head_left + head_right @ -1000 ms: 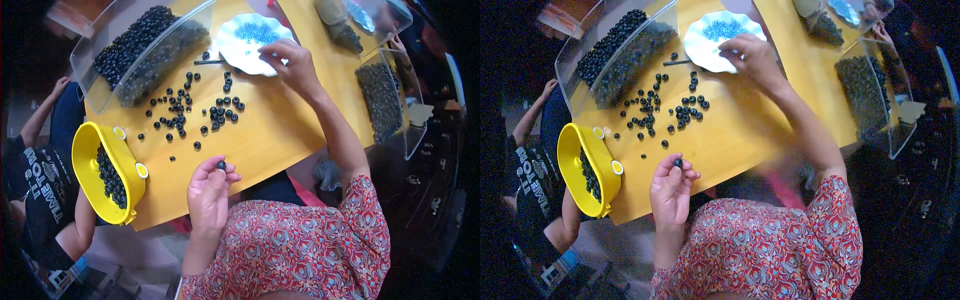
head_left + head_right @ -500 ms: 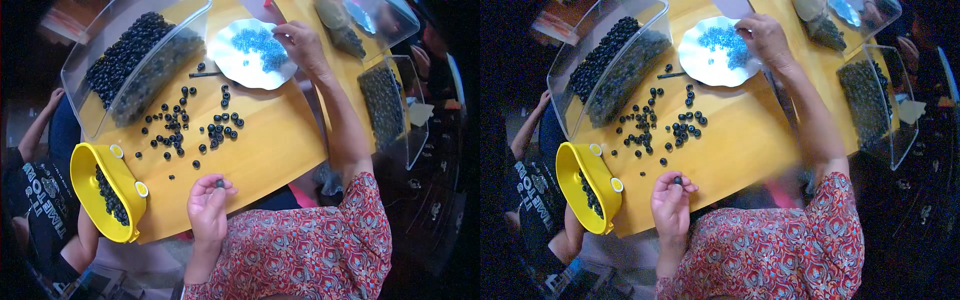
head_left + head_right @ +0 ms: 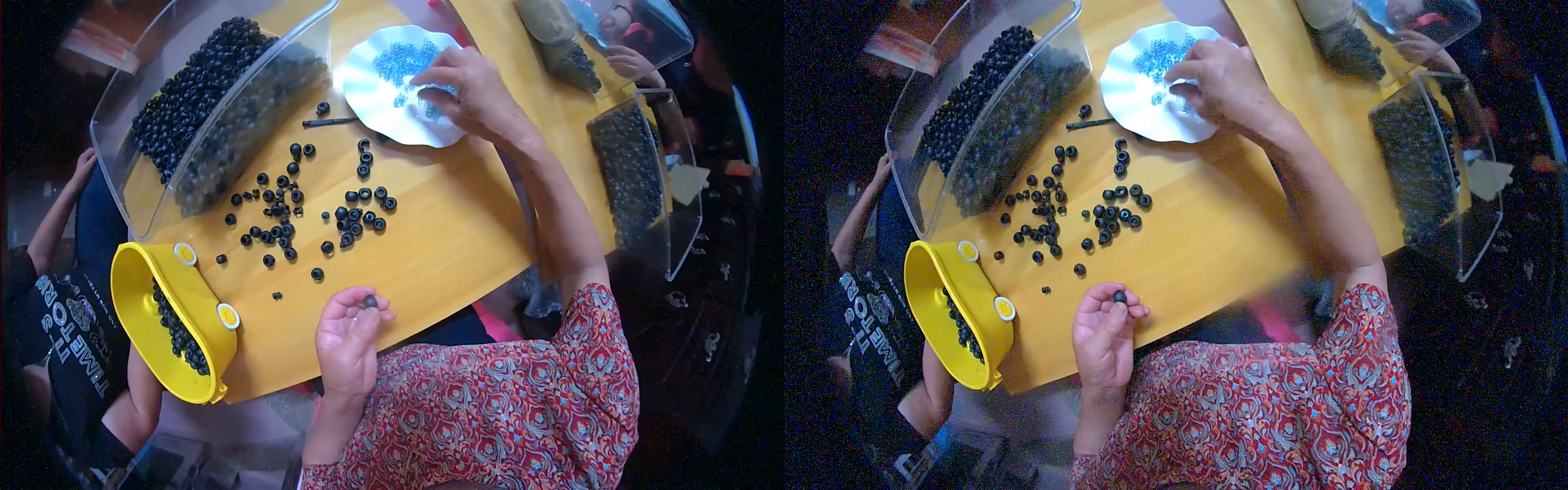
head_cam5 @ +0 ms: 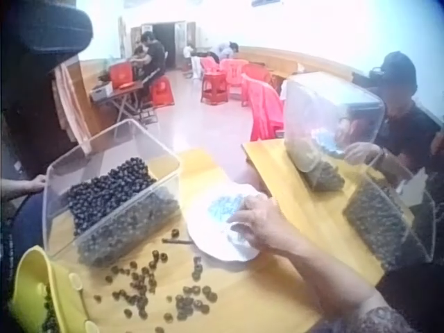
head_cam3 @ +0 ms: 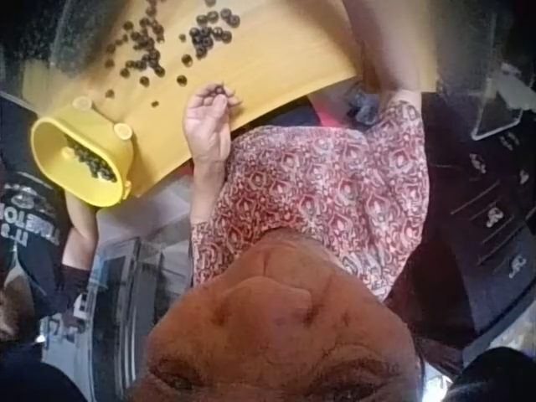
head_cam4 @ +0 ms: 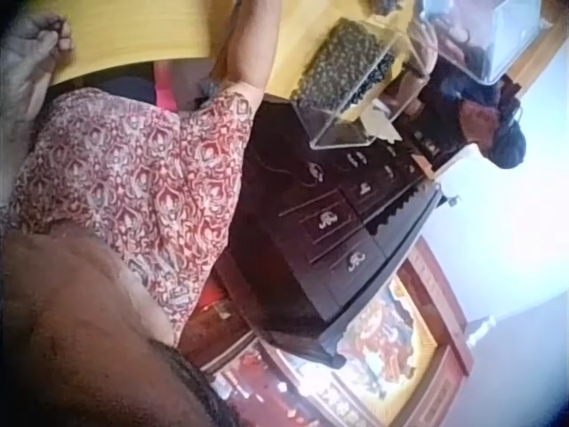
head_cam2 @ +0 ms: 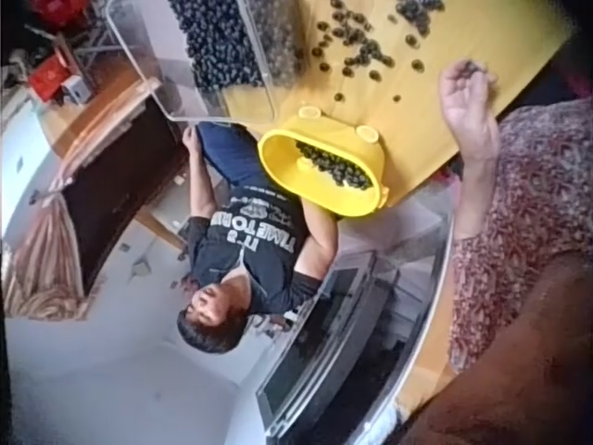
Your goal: Manually inserting small blue components into black circular grommets on a wooden table.
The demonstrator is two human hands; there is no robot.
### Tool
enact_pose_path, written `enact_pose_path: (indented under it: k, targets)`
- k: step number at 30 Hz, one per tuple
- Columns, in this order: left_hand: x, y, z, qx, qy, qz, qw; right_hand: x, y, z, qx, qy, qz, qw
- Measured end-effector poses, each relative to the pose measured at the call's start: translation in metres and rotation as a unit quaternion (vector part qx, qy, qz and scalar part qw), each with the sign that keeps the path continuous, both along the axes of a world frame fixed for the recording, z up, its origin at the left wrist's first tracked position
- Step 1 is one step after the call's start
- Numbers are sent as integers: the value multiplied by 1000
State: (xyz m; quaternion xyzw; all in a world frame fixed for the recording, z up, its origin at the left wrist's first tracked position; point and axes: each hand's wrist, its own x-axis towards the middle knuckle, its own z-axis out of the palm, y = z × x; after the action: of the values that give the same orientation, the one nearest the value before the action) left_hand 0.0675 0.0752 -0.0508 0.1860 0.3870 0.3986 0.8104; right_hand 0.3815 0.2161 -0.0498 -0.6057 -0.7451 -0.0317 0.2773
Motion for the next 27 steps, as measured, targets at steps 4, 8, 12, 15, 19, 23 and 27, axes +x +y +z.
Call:
enact_pose_path:
  k: [4, 8, 12, 15, 19, 23, 27]
  targets:
    - [3, 1, -3, -3, -6, -5, 1000, 7, -1, 4, 42, -9, -41, 998]
    - [7, 1, -2, -2, 2, -16, 1000, 10, -4, 1, 34, 19, -16, 999]
    - [9, 2, 1, 27, 69, -26, 997, 7, -7, -6, 34, -9, -8, 999]
    - [11, 1, 2, 44, 109, -18, 993, 1, -5, -9, 31, -27, 2, 999]
    - [10, 0, 0, 49, 109, 0, 993, -6, -3, -12, 9, -108, 1, 994]
    - [10, 3, 2, 42, 93, 4, 995, -9, -2, -17, -11, -112, -7, 994]
    - [6, 13, 1, -33, -104, 11, 994, -17, -6, -1, 51, 34, 25, 998]
